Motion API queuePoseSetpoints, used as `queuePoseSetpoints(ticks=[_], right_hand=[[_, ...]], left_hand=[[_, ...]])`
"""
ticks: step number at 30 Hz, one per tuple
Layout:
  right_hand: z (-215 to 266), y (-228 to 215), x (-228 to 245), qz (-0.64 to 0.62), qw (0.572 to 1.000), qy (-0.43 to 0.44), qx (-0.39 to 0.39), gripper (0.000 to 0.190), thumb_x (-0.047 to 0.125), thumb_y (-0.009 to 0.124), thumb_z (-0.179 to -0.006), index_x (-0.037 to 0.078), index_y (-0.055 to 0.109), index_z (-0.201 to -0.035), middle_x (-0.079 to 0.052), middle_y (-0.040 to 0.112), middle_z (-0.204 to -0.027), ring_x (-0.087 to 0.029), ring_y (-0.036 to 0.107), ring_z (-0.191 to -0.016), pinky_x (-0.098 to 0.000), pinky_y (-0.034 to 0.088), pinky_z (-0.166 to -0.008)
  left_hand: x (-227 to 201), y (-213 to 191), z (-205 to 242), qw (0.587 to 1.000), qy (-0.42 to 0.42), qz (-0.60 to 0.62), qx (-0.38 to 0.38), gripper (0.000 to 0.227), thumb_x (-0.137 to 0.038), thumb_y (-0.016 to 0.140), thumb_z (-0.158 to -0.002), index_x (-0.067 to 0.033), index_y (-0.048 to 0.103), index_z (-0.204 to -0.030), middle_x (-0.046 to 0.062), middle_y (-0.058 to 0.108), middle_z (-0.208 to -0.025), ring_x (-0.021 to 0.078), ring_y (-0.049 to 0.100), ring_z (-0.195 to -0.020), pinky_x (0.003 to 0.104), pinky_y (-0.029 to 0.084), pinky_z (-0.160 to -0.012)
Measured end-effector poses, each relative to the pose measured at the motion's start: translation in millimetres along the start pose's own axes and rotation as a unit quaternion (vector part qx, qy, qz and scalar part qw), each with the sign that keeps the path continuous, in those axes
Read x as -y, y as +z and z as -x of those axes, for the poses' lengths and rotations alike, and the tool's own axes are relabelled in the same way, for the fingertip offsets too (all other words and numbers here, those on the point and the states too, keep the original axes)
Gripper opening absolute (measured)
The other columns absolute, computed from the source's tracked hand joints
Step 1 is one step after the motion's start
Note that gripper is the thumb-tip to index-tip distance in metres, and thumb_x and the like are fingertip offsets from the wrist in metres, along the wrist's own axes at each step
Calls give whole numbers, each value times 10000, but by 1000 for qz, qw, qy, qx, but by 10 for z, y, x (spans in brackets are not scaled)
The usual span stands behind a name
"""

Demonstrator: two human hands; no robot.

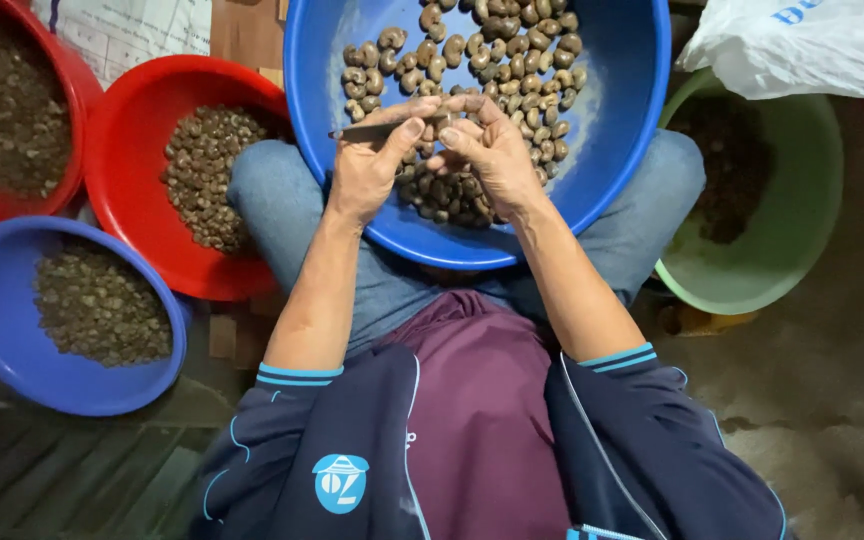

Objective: Using a small handheld prying tool to remove shells from nuts and sorting them into various plastic bowls while sitting on the floor.

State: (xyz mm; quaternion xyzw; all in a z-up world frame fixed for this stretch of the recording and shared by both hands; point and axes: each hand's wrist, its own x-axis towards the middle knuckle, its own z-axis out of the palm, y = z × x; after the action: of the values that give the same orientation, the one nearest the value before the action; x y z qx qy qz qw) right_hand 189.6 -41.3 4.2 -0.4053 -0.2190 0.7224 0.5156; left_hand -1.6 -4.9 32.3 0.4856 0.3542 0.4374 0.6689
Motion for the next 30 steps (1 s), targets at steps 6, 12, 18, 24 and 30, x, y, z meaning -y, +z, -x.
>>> queuePoseSetpoints(ticks=[6,12,18,24,30], right_hand=[[-106,-144,-190,47,998,-33,-6,364,66,738,-968,31,574,-1291,-89,700,-992,-201,747,-745,-272,640,-664],[-187,-338,-336,179,979,-97,-15,377,80,794,-962,27,596,-1278,-126,736,-1004,-186,759,-784,-272,663,-626],[-141,-312,-321,316,938,-138,-34,375,99,810,-969,44,618,-1286,-118,712,-970,-143,671,-836,-300,617,-689],[-31,-188,-199,391,911,-122,-50,392,164,845,-937,96,660,-1276,-98,735,-992,-171,675,-853,-339,603,-737],[378,-241,303,452,852,-214,-156,380,146,848,-928,138,686,-1272,-148,733,-968,-263,714,-790,-391,596,-673]], left_hand=[[51,1,-31,999,29,-17,-10,185,-107,673,-1037,-11,724,-1186,115,739,-1093,134,683,-941,261,590,-819],[147,-2,-31,990,73,-118,-13,173,-162,713,-1028,-55,777,-1148,142,776,-948,146,698,-925,340,601,-760],[125,6,-30,983,79,-165,1,152,-160,715,-1026,-77,786,-1132,153,779,-977,217,728,-979,405,591,-836],[246,-19,-11,980,95,-172,-6,141,-139,719,-1019,-73,788,-1122,146,778,-945,226,735,-944,408,587,-825],[140,24,-25,990,35,-124,-61,148,-111,677,-1017,-40,771,-1107,189,778,-1014,250,756,-930,344,636,-769]])
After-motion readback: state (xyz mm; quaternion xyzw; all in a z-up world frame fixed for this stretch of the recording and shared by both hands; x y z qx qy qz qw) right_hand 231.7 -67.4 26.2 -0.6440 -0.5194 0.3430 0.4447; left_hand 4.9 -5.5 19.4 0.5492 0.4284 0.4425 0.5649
